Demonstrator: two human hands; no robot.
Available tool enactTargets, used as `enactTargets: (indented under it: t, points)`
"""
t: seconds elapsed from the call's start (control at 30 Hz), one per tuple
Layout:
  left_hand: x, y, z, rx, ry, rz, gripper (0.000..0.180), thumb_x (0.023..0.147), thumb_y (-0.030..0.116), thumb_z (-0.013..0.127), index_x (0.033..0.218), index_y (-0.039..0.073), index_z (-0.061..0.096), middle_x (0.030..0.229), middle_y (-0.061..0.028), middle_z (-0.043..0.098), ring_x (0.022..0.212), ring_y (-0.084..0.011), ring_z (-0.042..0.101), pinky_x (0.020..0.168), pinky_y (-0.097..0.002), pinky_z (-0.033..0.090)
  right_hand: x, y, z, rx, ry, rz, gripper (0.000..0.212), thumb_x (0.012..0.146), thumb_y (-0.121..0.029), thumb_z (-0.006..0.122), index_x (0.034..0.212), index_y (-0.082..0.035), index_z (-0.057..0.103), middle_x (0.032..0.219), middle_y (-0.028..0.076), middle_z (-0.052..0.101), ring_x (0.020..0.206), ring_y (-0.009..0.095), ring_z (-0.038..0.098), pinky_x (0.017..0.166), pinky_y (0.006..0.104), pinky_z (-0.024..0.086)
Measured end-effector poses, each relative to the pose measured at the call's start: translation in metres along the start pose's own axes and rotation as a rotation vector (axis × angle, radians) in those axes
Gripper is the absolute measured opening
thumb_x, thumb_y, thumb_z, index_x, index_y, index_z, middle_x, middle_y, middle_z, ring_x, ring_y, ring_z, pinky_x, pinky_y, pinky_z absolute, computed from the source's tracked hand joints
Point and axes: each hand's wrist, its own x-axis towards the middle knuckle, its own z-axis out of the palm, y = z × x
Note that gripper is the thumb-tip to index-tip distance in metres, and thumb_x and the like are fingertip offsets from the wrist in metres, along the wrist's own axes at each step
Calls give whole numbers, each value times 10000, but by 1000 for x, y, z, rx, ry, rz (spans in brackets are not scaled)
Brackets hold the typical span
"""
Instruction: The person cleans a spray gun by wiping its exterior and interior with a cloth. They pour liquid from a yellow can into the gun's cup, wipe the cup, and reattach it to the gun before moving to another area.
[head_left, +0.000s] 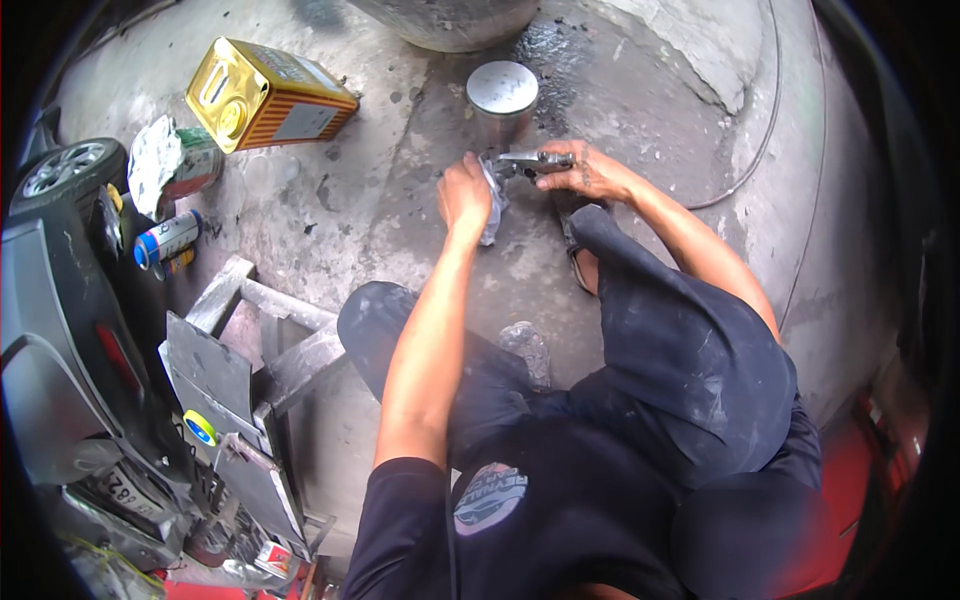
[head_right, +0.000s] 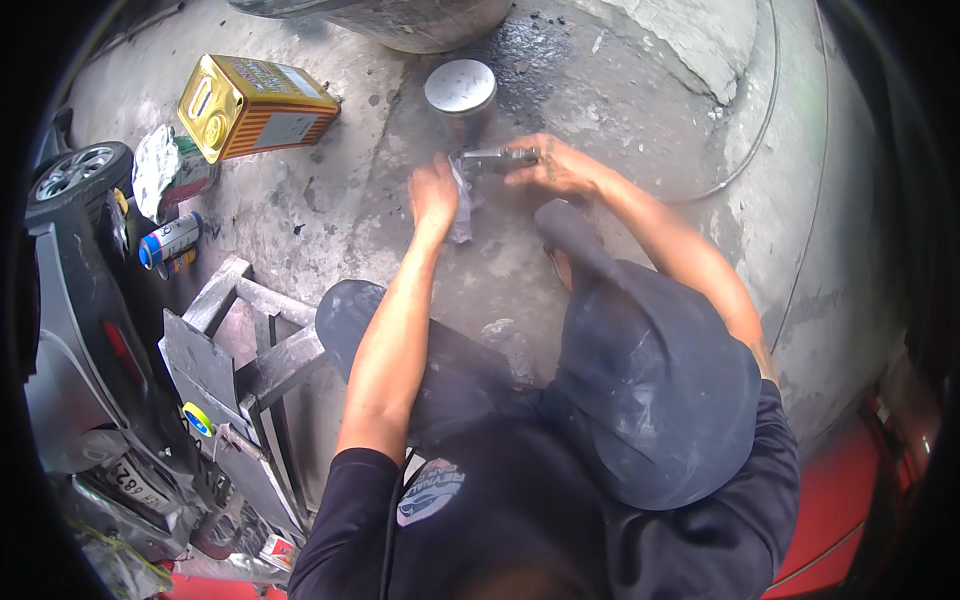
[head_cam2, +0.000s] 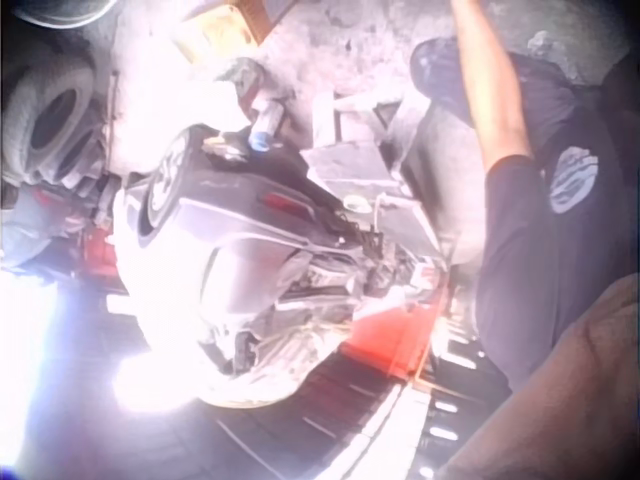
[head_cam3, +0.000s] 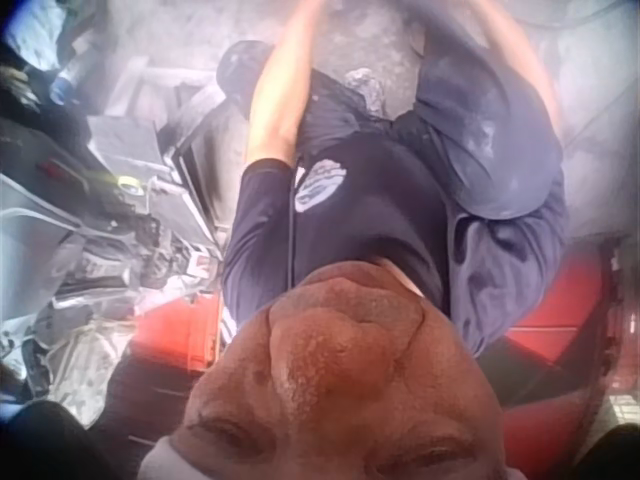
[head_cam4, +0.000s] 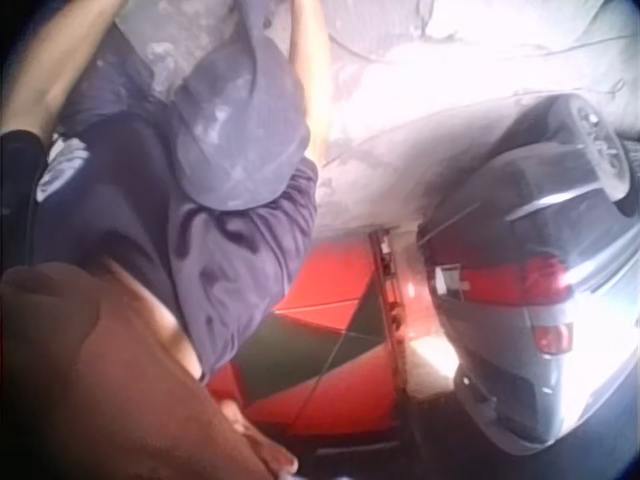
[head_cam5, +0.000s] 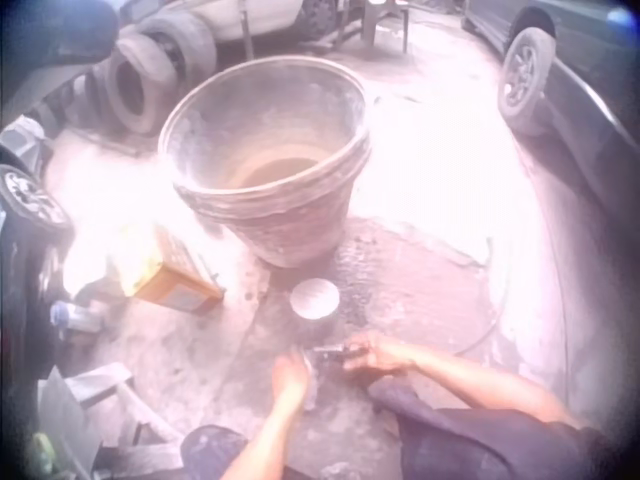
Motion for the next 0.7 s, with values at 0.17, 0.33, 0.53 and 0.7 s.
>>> enactTargets:
  t: [0.17, 0.33, 0.53, 0.7]
  points:
    - [11, -3, -19, -107, 121, 70, 409, 999, 332, 548, 976, -48, 695, 931, -327, 689, 964, -506, 660, 852, -541, 491, -2, 43, -36, -165, 74, 44, 572, 842, -344, 799, 1294, -29, 646, 1182, 209, 689, 1172, 348, 630, 993, 417, 484]
    - [16, -4, -41, -310, 124, 60, 418, 985, 326, 600, 927, -82, 669, 825, -274, 697, 819, -373, 674, 815, -464, 492, -28, 12, -50, 5, 228, 153, 526, 799, -346, 830, 1192, -18, 707, 995, 119, 738, 975, 239, 661, 889, 355, 495]
    - [12, 16, -30, -524, 6, 120, 388, 1024, 297, 577, 899, -63, 652, 729, -113, 623, 728, -187, 557, 717, -377, 464, -46, 65, -68, 143, 421, 137, 366, 813, -246, 833, 1080, -16, 733, 943, 26, 742, 896, 126, 618, 808, 305, 477]
    - [-1, 41, -31, -1033, -324, -88, 320, 1071, 201, 488, 1217, -65, 592, 1221, -132, 668, 1116, -208, 638, 1021, -357, 481, -76, 72, -69, 131, 527, 166, 486, 817, -160, 737, 1279, -43, 645, 1207, 98, 698, 1112, 191, 625, 993, 360, 474]
